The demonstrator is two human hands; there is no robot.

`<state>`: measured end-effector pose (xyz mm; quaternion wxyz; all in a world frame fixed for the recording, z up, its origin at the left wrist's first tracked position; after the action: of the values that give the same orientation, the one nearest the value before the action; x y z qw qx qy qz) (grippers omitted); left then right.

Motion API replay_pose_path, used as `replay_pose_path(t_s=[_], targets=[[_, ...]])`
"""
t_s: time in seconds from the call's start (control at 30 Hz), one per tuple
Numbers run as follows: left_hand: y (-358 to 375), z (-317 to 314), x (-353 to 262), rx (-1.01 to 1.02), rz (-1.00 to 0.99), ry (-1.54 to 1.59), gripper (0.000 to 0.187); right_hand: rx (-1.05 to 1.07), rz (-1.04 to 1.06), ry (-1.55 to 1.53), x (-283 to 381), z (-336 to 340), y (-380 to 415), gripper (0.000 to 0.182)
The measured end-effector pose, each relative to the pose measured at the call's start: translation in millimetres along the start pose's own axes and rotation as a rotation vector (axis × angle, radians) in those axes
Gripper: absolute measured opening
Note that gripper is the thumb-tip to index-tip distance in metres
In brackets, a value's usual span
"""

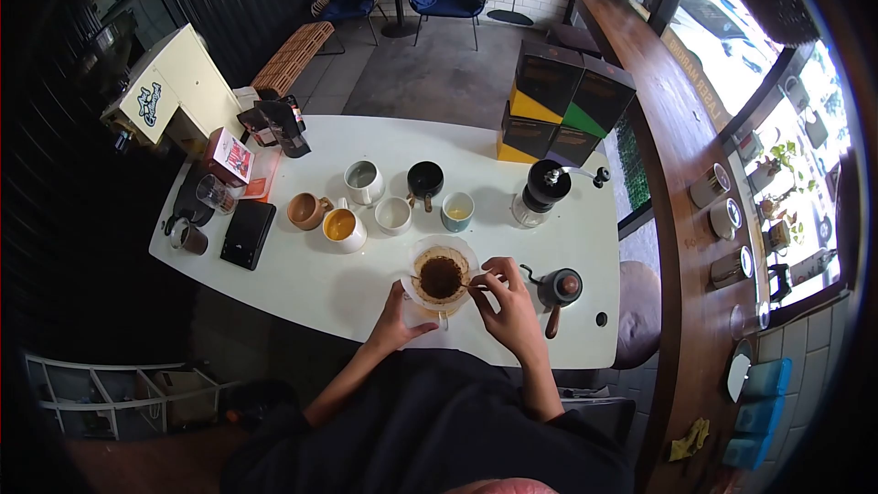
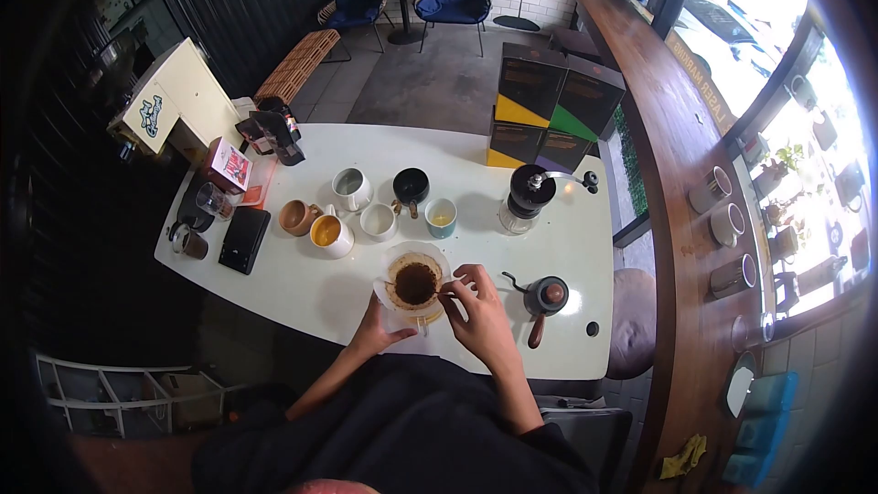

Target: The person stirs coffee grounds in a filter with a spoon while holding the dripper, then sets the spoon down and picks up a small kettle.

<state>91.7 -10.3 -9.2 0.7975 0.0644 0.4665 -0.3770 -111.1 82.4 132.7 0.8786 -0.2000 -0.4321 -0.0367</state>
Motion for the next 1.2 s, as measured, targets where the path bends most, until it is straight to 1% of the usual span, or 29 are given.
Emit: replay_pose_path(t_s=[0.13, 0.23, 0.33, 0.43, 0.47, 0.6, 0.67, 0.8, 0.87, 0.97, 1.03, 1.13, 1.2], targets=[[-3, -11, 13, 0.051, -0.010, -0.038, 0.101, -0.002, 0.015, -0.003, 0, 1, 1, 0.014], [-6, -19, 22, 0.052, -0.011, -0.039, 0.097, -0.007, 0.011, -0.012, -1, 1, 3, 0.014], [-5, -26, 32, 0.069, 0.052, -0.007, 0.094, -0.028, 0.025, -0.016, -1, 0, 6, 0.014], [-12, -24, 21, 0.077, 0.057, 0.006, 0.090, -0.046, 0.030, -0.015, -1, -2, 9, 0.014], [-15, -21, 14, 0.091, 0.076, 0.037, 0.086, -0.050, 0.040, -0.012, -1, -2, 9, 0.014], [-18, -19, 9, 0.133, 0.090, 0.103, 0.083, -0.054, 0.044, -0.019, -1, -3, 8, 0.014], [-20, -19, 5, 0.103, 0.099, 0.074, 0.082, -0.058, 0.041, -0.028, -2, -4, 8, 0.015], [-24, -28, 20, 0.133, 0.154, 0.080, 0.082, -0.083, 0.030, -0.037, -7, -4, 5, 0.014], [-29, -29, 18, 0.080, 0.097, 0.046, 0.082, -0.086, 0.033, -0.036, -9, -3, 3, 0.014], [-37, -29, 20, 0.068, 0.072, 0.035, 0.084, -0.093, 0.034, -0.025, -13, -3, -4, 0.012], [-42, -33, 32, 0.104, 0.095, -0.004, 0.086, -0.102, 0.025, 0.013, -18, -3, -7, 0.011], [-49, -37, 39, 0.064, 0.077, -0.013, 0.087, -0.112, 0.024, 0.053, -18, -2, -12, 0.010], [-53, -39, 42, 0.052, -0.013, -0.078, 0.097, -0.119, 0.045, 0.087, -18, -1, -17, 0.010]])
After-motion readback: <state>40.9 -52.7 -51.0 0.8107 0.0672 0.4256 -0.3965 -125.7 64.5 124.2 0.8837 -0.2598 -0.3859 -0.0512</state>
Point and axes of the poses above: each hand's wrist, its own y-axis away from the middle knuckle, its own z-axis out of the back of the hand, x = y × z, the point moved 3 cm from there along -y, towards the middle knuckle, and after that the axes turned 3 degrees about -y, right-handed, at the moved point
